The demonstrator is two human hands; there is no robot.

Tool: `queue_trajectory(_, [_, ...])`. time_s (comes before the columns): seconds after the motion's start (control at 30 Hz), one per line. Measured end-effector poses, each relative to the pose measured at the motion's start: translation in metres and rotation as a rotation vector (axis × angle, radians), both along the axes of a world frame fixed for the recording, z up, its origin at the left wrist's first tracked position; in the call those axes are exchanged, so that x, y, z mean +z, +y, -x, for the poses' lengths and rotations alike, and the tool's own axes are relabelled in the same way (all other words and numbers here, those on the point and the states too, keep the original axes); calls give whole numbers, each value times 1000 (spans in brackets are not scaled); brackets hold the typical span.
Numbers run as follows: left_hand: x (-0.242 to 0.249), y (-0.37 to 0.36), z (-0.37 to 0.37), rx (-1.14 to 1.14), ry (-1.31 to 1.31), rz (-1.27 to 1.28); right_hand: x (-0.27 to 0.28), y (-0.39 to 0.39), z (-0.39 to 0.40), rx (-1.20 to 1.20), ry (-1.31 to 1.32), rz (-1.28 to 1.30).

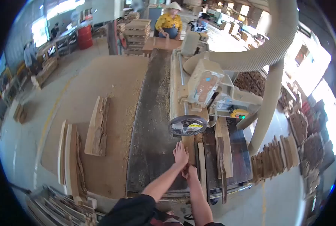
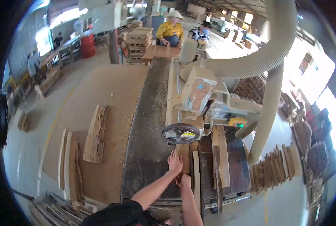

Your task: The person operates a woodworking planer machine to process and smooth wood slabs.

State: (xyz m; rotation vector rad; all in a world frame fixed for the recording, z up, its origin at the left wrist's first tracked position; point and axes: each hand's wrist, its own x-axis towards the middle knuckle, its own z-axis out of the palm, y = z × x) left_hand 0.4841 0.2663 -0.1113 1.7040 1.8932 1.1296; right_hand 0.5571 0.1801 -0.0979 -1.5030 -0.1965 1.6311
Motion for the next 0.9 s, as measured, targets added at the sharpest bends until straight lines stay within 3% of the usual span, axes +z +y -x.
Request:
queue_trajectory(0.03, [0, 10, 17, 32, -35, 4, -6, 13, 3, -42, 20, 4])
queue_trajectory(0.1, [-6, 27, 76, -320, -260, -97, -6, 29, 9, -37, -37, -54])
queue_trajectory(0.2, [48, 30, 204, 11, -20, -60, 2, 62, 22, -46, -148, 3])
queue_trajectory(0.27, [42, 47, 303, 298, 131, -106, -9, 88, 22, -111, 11, -60])
queue_trajectory(0.33, [39, 49, 401, 633, 325, -41, -22, 118, 18, -120, -1, -12])
queue_trajectory(0.37, [38, 36, 434, 655, 342, -17, -24, 133, 16, -162, 143, 29])
queue_trajectory(0.43, [43, 12, 483, 897, 465, 200, -16, 149, 18, -83, 111, 6])
queue_trajectory(0.47, [45, 1, 489, 899, 472, 202, -17, 150, 14, -33, 151, -58])
queue_trajectory(0.53, [56, -11, 493, 744, 323, 449, -26, 155, 13, 31, 187, -149])
queue_trajectory(0.67, [63, -63, 461, 720, 290, 472, -35, 105, 7, -74, 264, -333])
queue_trajectory(0.77, [53, -105, 427, 783, 339, 388, -39, 56, 27, -118, 267, -440])
queue_trajectory(0.83, [31, -147, 403, 886, 95, 147, -38, 13, 21, -174, 266, -423])
queue_trajectory(0.9, [28, -203, 383, 893, 5, 165, -32, -23, 29, -138, 280, -444])
